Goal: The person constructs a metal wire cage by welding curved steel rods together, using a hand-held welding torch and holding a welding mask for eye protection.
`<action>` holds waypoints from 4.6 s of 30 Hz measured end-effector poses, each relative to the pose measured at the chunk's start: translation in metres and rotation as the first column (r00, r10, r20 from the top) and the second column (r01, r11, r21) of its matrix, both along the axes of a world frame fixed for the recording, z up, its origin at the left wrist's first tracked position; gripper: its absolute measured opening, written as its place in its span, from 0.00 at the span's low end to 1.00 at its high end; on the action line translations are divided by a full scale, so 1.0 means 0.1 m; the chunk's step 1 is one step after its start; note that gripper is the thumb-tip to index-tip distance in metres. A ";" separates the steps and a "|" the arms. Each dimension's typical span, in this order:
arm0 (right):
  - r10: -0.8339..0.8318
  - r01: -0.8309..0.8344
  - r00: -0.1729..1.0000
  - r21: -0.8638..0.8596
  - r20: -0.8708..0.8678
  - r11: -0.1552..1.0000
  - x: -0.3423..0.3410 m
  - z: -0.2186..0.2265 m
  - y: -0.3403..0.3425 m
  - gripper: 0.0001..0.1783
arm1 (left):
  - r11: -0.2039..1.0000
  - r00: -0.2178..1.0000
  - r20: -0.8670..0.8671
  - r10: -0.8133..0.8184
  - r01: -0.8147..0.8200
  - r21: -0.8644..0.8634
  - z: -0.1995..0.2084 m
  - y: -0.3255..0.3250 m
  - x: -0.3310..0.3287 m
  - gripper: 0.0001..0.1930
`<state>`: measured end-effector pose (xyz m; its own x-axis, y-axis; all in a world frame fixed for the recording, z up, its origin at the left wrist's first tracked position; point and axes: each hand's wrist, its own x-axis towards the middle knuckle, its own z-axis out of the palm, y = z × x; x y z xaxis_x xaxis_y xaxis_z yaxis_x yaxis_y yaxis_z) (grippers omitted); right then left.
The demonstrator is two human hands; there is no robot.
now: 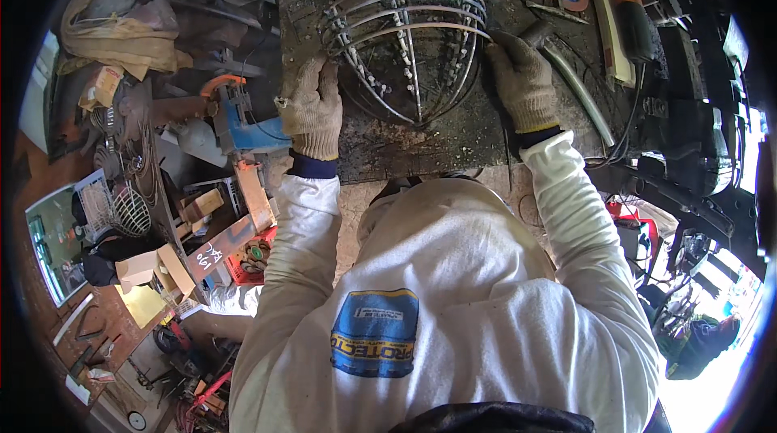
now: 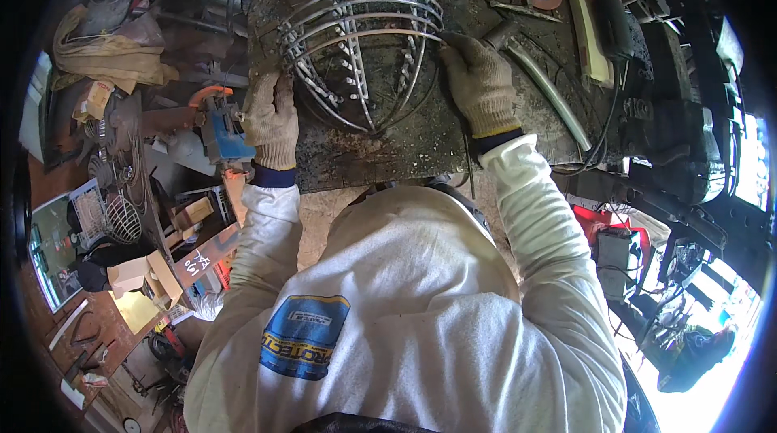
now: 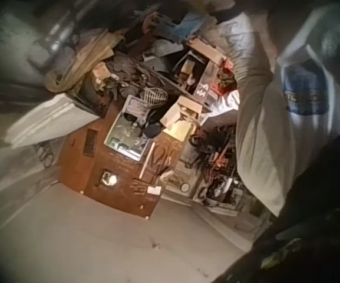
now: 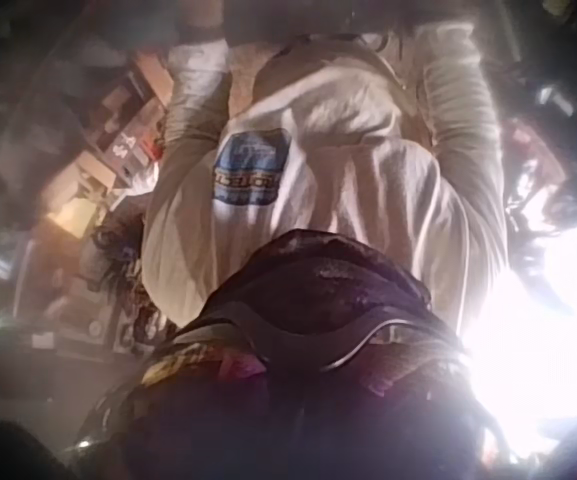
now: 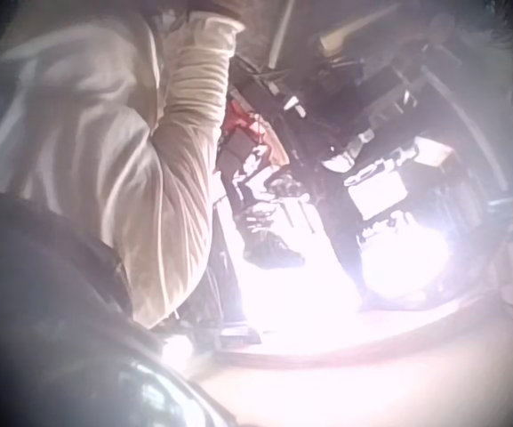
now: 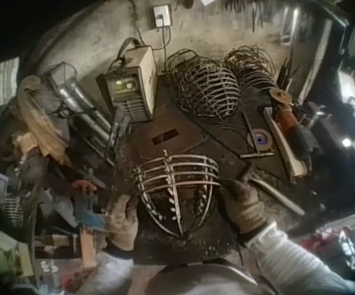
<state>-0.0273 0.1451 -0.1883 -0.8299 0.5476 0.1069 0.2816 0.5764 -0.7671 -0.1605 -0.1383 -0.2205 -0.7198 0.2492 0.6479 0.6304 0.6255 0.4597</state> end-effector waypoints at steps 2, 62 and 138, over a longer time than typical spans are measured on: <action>0.000 0.000 1.000 -0.017 -0.001 1.000 -0.01 0.01 -0.01 0.17 | 1.000 1.000 -0.019 0.007 -0.008 -0.017 0.02 0.00 0.00 0.07; -0.179 0.164 0.980 -0.167 -0.081 0.972 1.08 -0.11 0.06 0.20 | 0.999 0.995 0.095 -0.042 0.039 0.032 0.01 0.02 0.00 0.07; -0.021 0.023 1.000 0.234 -0.009 0.972 -0.06 -0.13 0.12 0.15 | 0.959 0.990 0.138 -0.020 0.059 -0.279 0.11 -0.19 -0.07 0.12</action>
